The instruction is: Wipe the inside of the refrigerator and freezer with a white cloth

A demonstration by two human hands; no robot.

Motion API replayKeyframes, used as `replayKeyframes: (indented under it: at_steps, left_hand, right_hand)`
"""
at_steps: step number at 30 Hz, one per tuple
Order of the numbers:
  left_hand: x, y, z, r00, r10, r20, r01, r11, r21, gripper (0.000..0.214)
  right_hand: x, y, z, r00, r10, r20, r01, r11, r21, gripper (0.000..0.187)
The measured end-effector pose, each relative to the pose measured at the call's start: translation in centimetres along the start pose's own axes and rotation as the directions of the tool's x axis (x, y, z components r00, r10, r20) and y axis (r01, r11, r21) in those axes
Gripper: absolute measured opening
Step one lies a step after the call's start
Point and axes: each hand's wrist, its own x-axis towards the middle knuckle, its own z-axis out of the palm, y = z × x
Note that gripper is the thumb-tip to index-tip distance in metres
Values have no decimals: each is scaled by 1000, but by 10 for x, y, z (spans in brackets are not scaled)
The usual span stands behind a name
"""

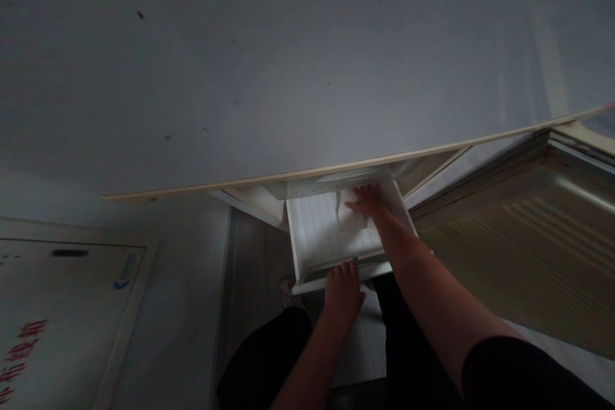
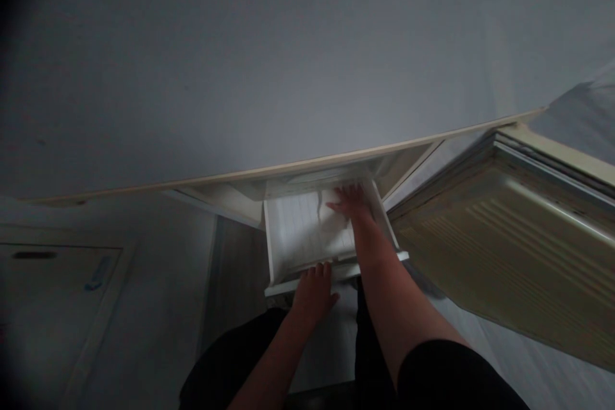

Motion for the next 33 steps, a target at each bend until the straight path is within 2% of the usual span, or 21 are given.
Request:
replayKeyframes:
  at_steps: [2,4,6,9,11,13,15,17,20,21,23,25,28,30,33]
  left_hand:
    - [-1,-1,-1,1000,2,2,-2,1000,-2,74]
    - [-1,0,-2,1000,0,5,0,1000,-4,75]
    - [-1,1,-3,1000,-7,5,7,1000,-2,75]
    - [-1,5,-5,1000,-26,3,26,1000,8,74]
    - [0,7,-5,999,-38,5,38,999,19,71]
    - [1,8,-5,999,-39,15,38,999,27,58]
    - [3,8,-4,999,-29,27,28,999,31,47]
    - [4,8,-4,999,-26,36,25,999,34,46]
    - [4,10,-5,998,-47,32,45,998,42,58]
    - [3,11,-5,998,-55,27,54,998,44,64]
    - [3,12,-7,998,-67,15,66,997,45,70]
    - [2,13,-7,998,-67,10,67,997,41,70]
    - [1,13,-8,998,-56,10,56,998,30,71]
    - [0,12,-8,999,-48,5,48,999,25,72]
    - [-2,12,-9,999,-39,2,39,999,22,72]
  right_hand:
    - [-13,18,-1,999,52,14,-52,999,-6,93]
    - [-24,17,2,997,79,14,-78,996,-33,102]
    - [-29,1,7,998,64,15,-63,996,-68,106]
    - [-27,-45,19,993,-99,58,103,991,-80,97]
    - [-24,-82,29,957,-276,92,281,958,-57,90]
    - [-22,-117,40,867,-488,98,493,869,-33,86]
    - [-23,-143,50,805,-585,100,590,807,-18,84]
    - [-26,-151,55,780,-614,118,619,785,-10,82]
    - [-30,-127,55,759,-635,144,643,766,-6,87]
    - [-32,-112,53,766,-627,140,634,773,-8,92]
    - [-36,-77,47,812,-573,112,578,816,-18,105]
    - [-41,-43,39,870,-481,106,486,874,-26,114]
    - [-50,-1,23,934,-311,175,323,945,-44,121]
    - [-56,17,14,954,-188,232,208,976,-66,125]
    - [-67,29,6,955,-53,292,88,991,-106,133]
